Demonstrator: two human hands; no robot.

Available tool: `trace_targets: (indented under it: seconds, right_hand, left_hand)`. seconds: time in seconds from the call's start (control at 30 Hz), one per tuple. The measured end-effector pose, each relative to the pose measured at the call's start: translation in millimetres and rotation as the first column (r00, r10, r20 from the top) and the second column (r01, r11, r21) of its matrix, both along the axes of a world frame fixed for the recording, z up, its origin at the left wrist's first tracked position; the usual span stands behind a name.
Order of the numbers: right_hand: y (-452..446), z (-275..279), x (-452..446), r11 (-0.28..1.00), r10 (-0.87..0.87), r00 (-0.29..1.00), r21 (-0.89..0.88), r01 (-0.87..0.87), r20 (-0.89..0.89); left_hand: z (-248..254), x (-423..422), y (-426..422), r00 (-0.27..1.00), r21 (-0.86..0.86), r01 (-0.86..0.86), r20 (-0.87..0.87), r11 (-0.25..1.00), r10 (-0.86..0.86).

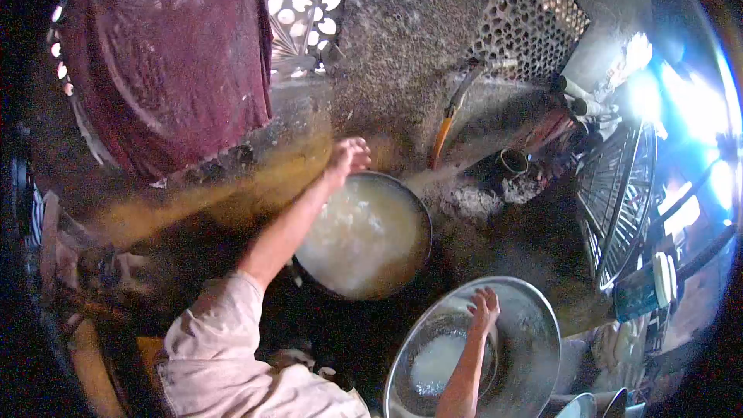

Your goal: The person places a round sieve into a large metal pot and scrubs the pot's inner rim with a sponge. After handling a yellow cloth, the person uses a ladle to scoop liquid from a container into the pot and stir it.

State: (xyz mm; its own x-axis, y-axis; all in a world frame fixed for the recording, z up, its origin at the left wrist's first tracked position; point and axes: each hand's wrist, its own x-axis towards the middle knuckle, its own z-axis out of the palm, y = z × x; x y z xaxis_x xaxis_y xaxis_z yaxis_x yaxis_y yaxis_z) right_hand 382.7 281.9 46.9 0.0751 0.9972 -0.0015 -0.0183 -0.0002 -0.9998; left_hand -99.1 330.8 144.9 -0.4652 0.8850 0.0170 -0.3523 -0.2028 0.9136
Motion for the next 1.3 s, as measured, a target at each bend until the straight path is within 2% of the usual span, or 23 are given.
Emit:
trace_targets:
  seconds: [0.2,0.33,0.4,0.43,0.47,0.5,0.53,0.6,0.63,0.67,0.73,0.8,0.87,0.9,0.93,0.97,1.0,1.07,1.13,1.2,1.23,1.27,1.3]
  right_hand:
    - [38.8,110.5,-144.0,0.947,0.262,0.964,0.181,-0.265,0.037]
    - [42.6,158.6,-200.6,0.924,0.257,0.943,0.232,-0.304,0.209]
    - [45.5,178.3,-216.2,0.883,0.266,0.873,0.260,-0.391,0.408]
    - [49.4,181.5,-219.5,0.896,0.232,0.888,0.267,-0.354,0.397]
    - [52.6,184.3,-220.1,0.885,0.238,0.880,0.281,-0.371,0.411]
    - [54.8,186.5,-220.8,0.874,0.244,0.874,0.296,-0.386,0.420]
    - [56.5,189.4,-219.8,0.887,0.210,0.891,0.304,-0.347,0.404]
    - [56.6,193.6,-214.1,0.897,0.184,0.884,0.294,-0.329,0.430]
    - [57.9,192.9,-210.7,0.906,0.195,0.906,0.286,-0.314,0.377]
    - [66.7,189.4,-206.8,0.922,0.157,0.921,0.281,-0.266,0.358]
    - [71.2,170.9,-196.3,0.891,0.174,0.916,0.338,-0.303,0.361]
    - [74.4,170.0,-192.4,0.941,0.250,0.968,0.228,-0.248,0.021]
    - [72.8,170.3,-184.5,0.975,0.128,0.988,0.194,-0.110,-0.083]
    - [72.5,166.5,-176.0,0.980,0.090,0.992,0.183,-0.071,-0.094]
    - [70.4,160.5,-165.5,0.988,0.005,0.984,0.156,0.023,-0.179]
    - [66.0,154.2,-149.4,0.986,-0.081,0.962,0.122,0.116,-0.260]
    - [60.7,148.9,-125.6,0.975,-0.131,0.979,0.158,0.156,-0.157]
    - [57.7,102.4,-59.8,0.965,-0.175,0.971,0.168,0.202,-0.162]
    - [30.8,70.4,2.0,0.954,-0.222,0.917,0.119,0.274,-0.332]
    - [-11.1,57.5,58.1,0.934,-0.320,0.800,-0.026,0.357,-0.507]
    - [-32.2,52.7,82.9,0.919,-0.378,0.758,-0.115,0.377,-0.532]
    - [-51.5,47.5,106.4,0.897,-0.436,0.713,-0.204,0.392,-0.549]
    - [-65.8,34.1,130.9,0.881,-0.462,0.682,-0.206,0.425,-0.567]
  left_hand:
    - [16.6,-151.3,98.3,0.923,-0.021,-0.203,0.331,0.979,0.199]
    - [32.1,-189.6,135.4,0.835,0.090,-0.279,0.515,0.956,0.196]
    - [12.0,-235.5,183.5,0.711,0.220,-0.180,0.703,0.959,-0.028]
    - [16.3,-247.4,195.1,0.660,0.153,-0.182,0.751,0.971,0.006]
    - [15.7,-255.4,195.6,0.684,0.280,-0.109,0.717,0.954,-0.132]
    - [22.2,-259.4,201.2,0.666,0.268,-0.258,0.746,0.928,-0.030]
    - [8.3,-281.4,217.8,0.652,0.281,-0.264,0.757,0.923,-0.043]
    - [33.3,-260.5,203.5,0.690,0.215,-0.413,0.708,0.885,0.150]
    - [13.4,-288.5,219.1,0.721,0.325,-0.267,0.692,0.907,-0.036]
    - [21.1,-279.7,217.4,0.731,0.254,-0.251,0.682,0.934,0.011]
    - [27.4,-196.4,182.1,0.808,0.301,-0.138,0.585,0.944,-0.068]
    - [47.2,-78.7,138.2,0.872,0.295,-0.026,0.474,0.955,-0.123]
    - [6.9,25.3,121.2,0.825,0.309,0.134,0.492,0.942,-0.278]
    - [-0.4,79.4,96.2,0.844,0.112,0.264,0.455,0.958,-0.285]
    - [-18.7,129.4,74.5,0.788,0.240,0.422,0.381,0.875,-0.484]
    - [-16.9,177.1,46.0,0.855,-0.062,0.493,0.222,0.868,-0.469]
    - [-28.2,220.8,25.5,0.828,-0.052,0.549,0.173,0.834,-0.534]
    - [-56.3,288.7,3.6,0.698,-0.012,0.711,0.134,0.703,-0.704]
    - [-54.0,325.3,-16.3,0.574,-0.029,0.819,0.035,0.573,-0.818]
    - [-63.9,346.6,-15.4,0.604,-0.087,0.731,-0.381,0.677,-0.701]
    - [-115.5,347.5,14.5,0.699,0.004,0.656,-0.379,0.755,-0.606]
    - [-118.8,337.8,23.8,0.526,-0.094,0.432,-0.781,0.897,-0.335]
    - [-127.7,324.6,29.5,0.391,-0.122,0.341,-0.884,0.932,-0.258]
